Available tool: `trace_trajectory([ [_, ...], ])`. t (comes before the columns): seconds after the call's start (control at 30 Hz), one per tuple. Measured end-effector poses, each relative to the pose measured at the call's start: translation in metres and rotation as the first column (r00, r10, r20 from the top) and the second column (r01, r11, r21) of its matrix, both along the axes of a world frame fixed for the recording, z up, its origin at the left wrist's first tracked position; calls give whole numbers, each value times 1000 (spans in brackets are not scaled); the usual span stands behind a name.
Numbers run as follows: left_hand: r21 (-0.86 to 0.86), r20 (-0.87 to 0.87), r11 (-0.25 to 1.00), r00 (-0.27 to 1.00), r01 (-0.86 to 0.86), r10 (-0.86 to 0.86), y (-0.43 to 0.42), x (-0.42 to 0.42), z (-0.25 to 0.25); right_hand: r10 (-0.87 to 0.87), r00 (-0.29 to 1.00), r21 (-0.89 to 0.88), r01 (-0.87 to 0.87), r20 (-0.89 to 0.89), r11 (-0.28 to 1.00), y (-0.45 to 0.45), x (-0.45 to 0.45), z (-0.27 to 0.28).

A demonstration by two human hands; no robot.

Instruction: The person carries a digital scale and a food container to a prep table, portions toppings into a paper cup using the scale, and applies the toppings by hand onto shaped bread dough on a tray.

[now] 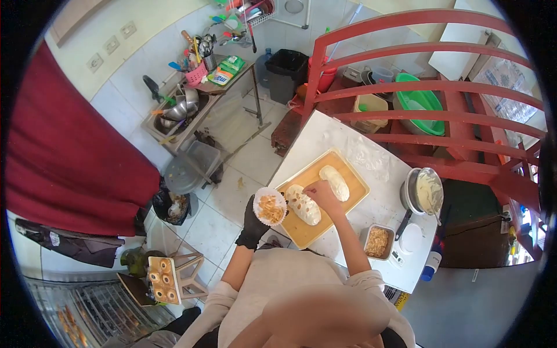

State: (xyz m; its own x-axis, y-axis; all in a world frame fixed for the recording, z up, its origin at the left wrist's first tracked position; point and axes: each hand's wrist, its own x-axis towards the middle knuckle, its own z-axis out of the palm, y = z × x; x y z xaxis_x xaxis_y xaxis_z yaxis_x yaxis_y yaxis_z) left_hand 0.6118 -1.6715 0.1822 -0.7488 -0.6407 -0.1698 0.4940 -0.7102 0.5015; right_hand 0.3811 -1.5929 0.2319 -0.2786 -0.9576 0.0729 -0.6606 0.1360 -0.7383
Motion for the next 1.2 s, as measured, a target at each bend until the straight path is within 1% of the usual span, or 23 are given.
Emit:
trace_trajectory([
  [0.03, -158, 80, 987, 996, -14, 27, 0, 1, -8, 0, 1000, 1, 0, 0, 1000, -1, 0, -3],
  [0.13, -38, 26, 999, 1000, -3, 4, 1, 2, 1, -38, 999, -14, 38, -1, 999, -3, 0, -4],
  [0.17, -37, 25, 999, 1000, -9, 10, 1, 3, -2, -39, 998, -16, 40, 44, 999, -1, 0, 0],
  [0.23, -267, 111, 964, 993, -10, 41, -1, 6, -9, -33, 996, -16, 34, 88, 999, 2, 0, 7],
  [0.27, -266, 110, 964, 993, -15, 46, -2, 7, -12, -18, 987, 50, 10, 159, 999, 4, -1, 13],
  [0.3, -377, 178, 926, 981, -1, 73, -3, 8, -16, -10, 973, 113, -17, 230, 993, 6, -3, 16],
  [0.33, -482, 242, 876, 964, 25, 106, -4, 9, -19, -7, 973, 114, -20, 230, 993, 7, -5, 14],
  [0.4, -463, 233, 886, 967, 18, 103, -6, 9, -27, 40, 977, 183, -79, 209, 980, 9, -9, 8],
  [0.47, -445, 224, 896, 970, 17, 93, -5, 9, -27, 35, 984, 173, -66, 175, 983, 8, -10, 3],
  [0.53, -245, 107, 969, 994, -2, 29, -1, 7, -7, 28, 990, 164, -51, 140, 985, 7, -8, 5],
  [0.57, -245, 107, 969, 994, 0, 27, -1, 6, 2, 0, 973, 193, -46, 232, 980, 6, -7, 10],
  [0.6, 3, -17, 1000, 1000, 9, -9, -1, 5, 10, -29, 947, 222, -45, 320, 974, 5, -5, 13],
  [0.63, 248, -145, 968, 989, 49, -13, -2, 4, 15, -30, 947, 220, -44, 321, 974, 5, -4, 13],
  [0.7, 238, -116, 971, 993, 32, -4, -3, 4, 12, 1, 951, 79, -27, 310, 996, 6, -1, 14],
  [0.77, 228, -86, 973, 996, 13, 7, -3, 4, 7, -7, 946, 65, -15, 323, 998, 6, 1, 17],
  [0.83, -45, 10, 999, 1000, -13, 14, -2, 5, 2, -11, 942, 50, -6, 336, 999, 3, 4, 18],
  [0.97, -159, 63, 987, 998, -10, 20, -3, 5, 0, -54, 962, 44, 43, 267, 998, -2, 4, 6],
  [1.03, -272, 106, 962, 994, 23, 6, -4, 5, 1, -61, 970, 54, 49, 236, 997, -4, 3, 2],
  [1.07, -273, 107, 962, 994, 19, 10, -3, 5, 5, -98, 991, -12, 100, 91, 995, -4, 7, 15],
  [1.1, -189, 65, 982, 998, 14, -2, -3, 3, 12, -146, 988, -83, 141, -53, 987, -3, 12, 31],
  [1.13, -102, 22, 995, 1000, 15, -12, -2, 2, 20, -144, 988, -81, 140, -52, 987, -2, 20, 46],
  [1.17, -100, 24, 995, 1000, 15, -13, 1, 0, 29, -61, 992, -104, 73, 115, 992, -1, 31, 63],
  [1.2, -182, 73, 983, 997, -15, 29, 4, -1, 39, 26, 960, -137, 12, 277, 990, -1, 41, 75],
])
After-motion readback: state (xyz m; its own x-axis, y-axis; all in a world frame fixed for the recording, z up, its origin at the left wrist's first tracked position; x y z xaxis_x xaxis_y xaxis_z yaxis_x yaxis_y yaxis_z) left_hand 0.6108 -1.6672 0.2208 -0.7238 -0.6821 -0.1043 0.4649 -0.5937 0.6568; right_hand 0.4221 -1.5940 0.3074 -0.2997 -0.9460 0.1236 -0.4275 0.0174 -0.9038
